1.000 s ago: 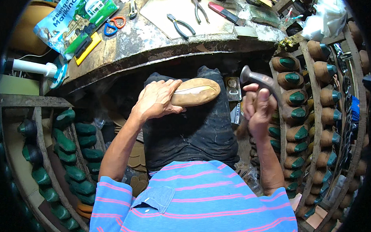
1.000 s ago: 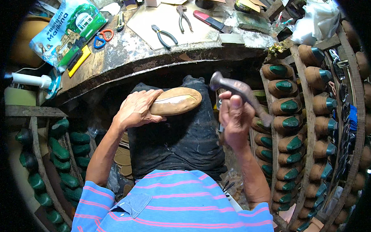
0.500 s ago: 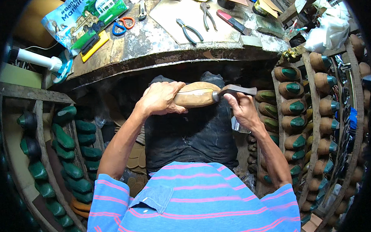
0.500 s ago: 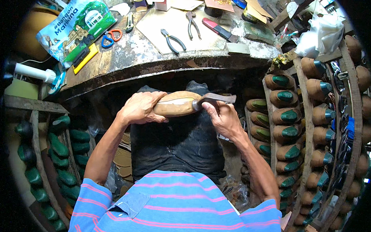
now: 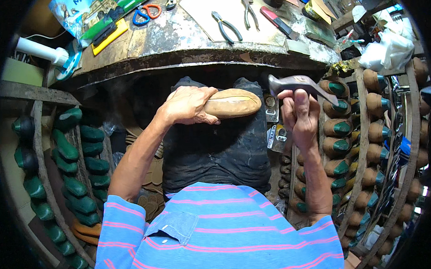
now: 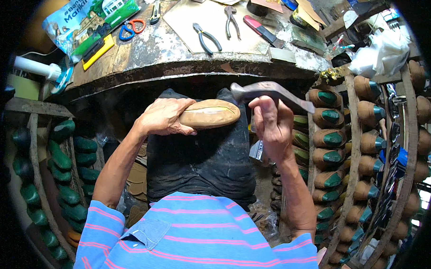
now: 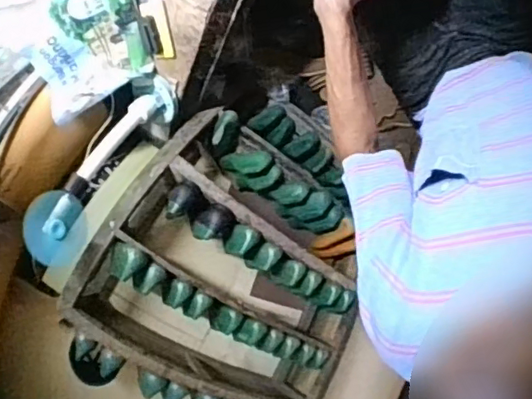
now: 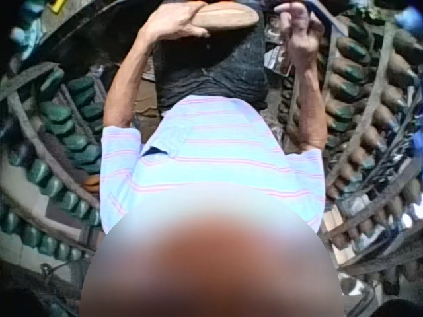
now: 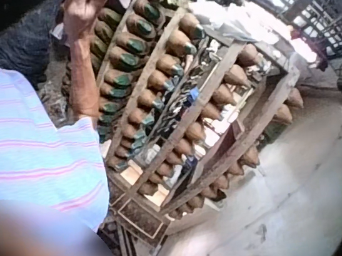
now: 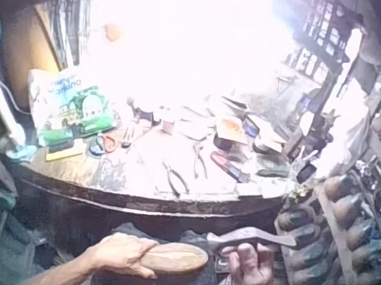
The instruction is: The person uses pliers to pull nails from a shoe sole, then hammers the nails back in and smooths the sole with a red sanding block. The process is repeated on a second shoe sole.
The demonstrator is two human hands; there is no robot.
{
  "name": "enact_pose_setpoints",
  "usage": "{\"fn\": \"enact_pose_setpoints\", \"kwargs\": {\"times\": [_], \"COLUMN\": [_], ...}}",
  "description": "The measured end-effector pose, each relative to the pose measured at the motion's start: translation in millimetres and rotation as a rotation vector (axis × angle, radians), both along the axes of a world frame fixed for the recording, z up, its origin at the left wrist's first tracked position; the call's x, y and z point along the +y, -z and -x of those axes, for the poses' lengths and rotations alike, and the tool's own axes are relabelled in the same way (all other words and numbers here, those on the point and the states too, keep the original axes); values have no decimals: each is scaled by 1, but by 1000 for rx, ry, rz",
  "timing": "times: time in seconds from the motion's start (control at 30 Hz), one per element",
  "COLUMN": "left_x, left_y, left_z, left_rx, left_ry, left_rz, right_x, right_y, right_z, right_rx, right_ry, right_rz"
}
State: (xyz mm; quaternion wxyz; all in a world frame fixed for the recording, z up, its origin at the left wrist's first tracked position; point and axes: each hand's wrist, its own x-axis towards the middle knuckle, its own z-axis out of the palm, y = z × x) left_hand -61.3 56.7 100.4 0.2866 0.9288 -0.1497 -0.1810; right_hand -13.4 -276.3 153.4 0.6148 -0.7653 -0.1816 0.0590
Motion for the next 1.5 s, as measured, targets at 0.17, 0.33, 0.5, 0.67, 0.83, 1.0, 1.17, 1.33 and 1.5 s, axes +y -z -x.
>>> {"fn": "enact_pose_setpoints", "kwargs": {"times": [0.17,0.33,0.5,0.67,0.83,1.0,1.17,1.33,1.5], "left_x": [4,2,1,1,3,0,19,27,37], "left_y": [6,10,10,15,18,5,-6,5,18], "left_z": [-3,0,0,2,2,4,28,45,55], "left_rx": [-89,-40,-74,-79,-101,-81,-138,-229,-293], "left_ry": [44,5,20,6,19,9,8,-70,-160], "left_rz": [-4,14,-19,13,4,12,-233,-25,228], "right_x": [9,25,36,41,47,68,71,74,79], "right_y": [-1,-20,-33,-34,-34,-33,-44,-26,-31], "right_z": [2,8,3,3,0,6,10,15,7], "right_rx": [-198,-41,-155,-44,-365,-131,-258,-525,-61], "right_ry": [-201,-151,-261,-290,-309,-437,-339,-456,-355], "right_rz": [756,189,877,390,730,609,643,344,766]}}
